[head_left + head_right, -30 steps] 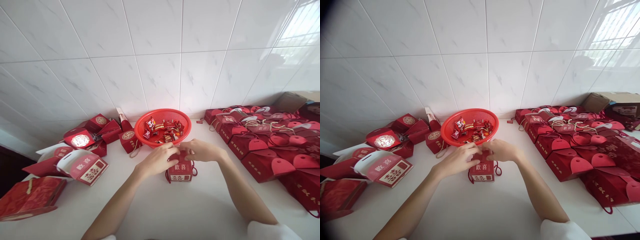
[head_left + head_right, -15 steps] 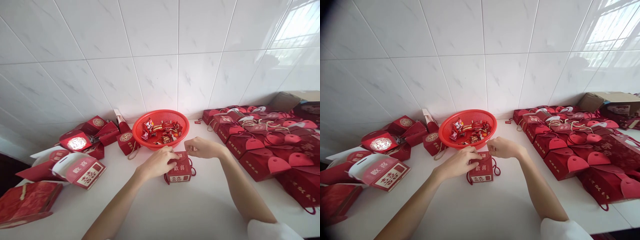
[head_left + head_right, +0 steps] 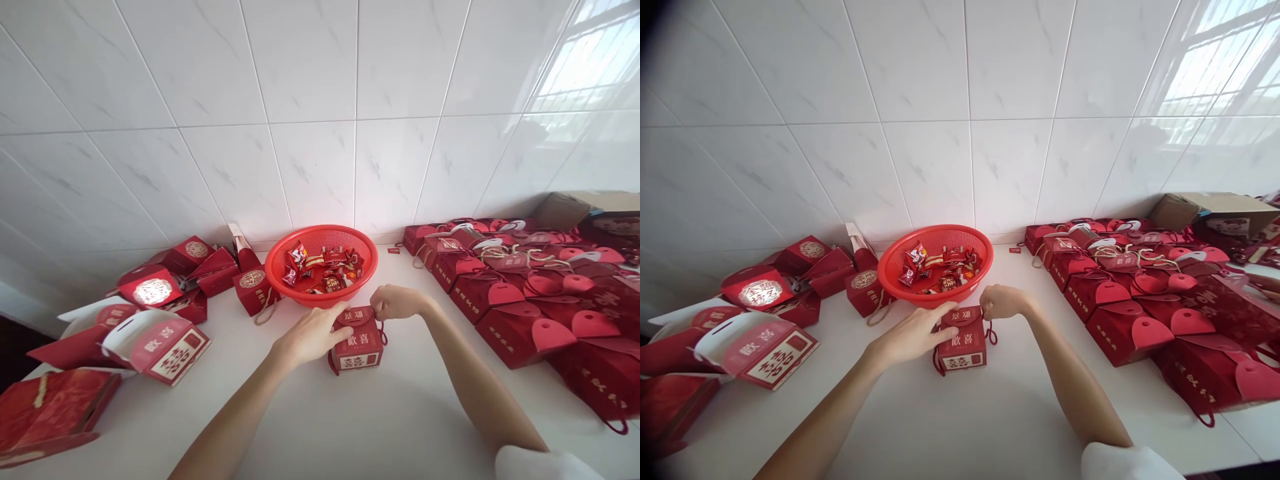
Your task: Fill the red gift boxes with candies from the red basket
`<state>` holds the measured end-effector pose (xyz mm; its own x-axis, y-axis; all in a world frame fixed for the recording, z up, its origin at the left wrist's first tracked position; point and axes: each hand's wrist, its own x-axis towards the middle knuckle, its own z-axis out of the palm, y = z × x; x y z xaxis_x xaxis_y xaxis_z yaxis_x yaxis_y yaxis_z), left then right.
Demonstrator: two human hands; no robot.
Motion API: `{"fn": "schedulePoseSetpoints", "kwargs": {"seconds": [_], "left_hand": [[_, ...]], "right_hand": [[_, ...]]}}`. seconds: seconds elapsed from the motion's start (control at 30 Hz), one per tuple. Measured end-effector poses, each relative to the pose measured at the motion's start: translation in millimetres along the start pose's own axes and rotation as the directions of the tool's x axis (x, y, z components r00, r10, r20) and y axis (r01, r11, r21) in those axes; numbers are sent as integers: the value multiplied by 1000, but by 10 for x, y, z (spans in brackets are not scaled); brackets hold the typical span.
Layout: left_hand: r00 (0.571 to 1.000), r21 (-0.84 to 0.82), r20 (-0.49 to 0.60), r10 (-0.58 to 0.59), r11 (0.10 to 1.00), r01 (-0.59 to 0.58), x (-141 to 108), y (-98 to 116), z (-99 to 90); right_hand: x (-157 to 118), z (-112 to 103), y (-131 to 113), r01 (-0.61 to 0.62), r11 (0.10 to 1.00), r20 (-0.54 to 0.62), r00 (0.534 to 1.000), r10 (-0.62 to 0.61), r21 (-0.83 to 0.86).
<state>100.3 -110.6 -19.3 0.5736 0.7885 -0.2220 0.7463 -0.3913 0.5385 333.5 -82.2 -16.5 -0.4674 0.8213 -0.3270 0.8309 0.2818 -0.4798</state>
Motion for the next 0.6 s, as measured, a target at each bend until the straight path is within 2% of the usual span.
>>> {"fn": "schedulePoseSetpoints", "kwargs": {"seconds": [0.07, 0.13, 0.2, 0.4, 0.5, 0.6], "left_hand": [[1000, -10, -8, 12, 1000, -12, 11, -22, 0], [1000, -14, -22, 22, 1000, -22, 20, -39, 0], [999, -35, -21, 30, 999, -30, 33, -52, 0], [999, -189, -18, 36, 981, -39, 112, -46, 26], [998, -218, -61, 16, 976, -28, 138, -25, 55], [1000, -300, 10, -19, 954, 21, 133, -8, 37]], "right_hand": [[-50, -60, 44, 68, 964, -50, 997, -57, 256], [-118, -122, 56, 152, 851, -117, 987, -107, 502], [-183, -168, 34, 227, 750, -186, 972, -141, 621], [-199, -145, -56, 288, 655, -202, 957, -206, 699], [-147, -92, -58, 281, 649, -175, 959, -225, 707], [-108, -37, -63, 255, 681, -119, 963, -240, 686]]}}
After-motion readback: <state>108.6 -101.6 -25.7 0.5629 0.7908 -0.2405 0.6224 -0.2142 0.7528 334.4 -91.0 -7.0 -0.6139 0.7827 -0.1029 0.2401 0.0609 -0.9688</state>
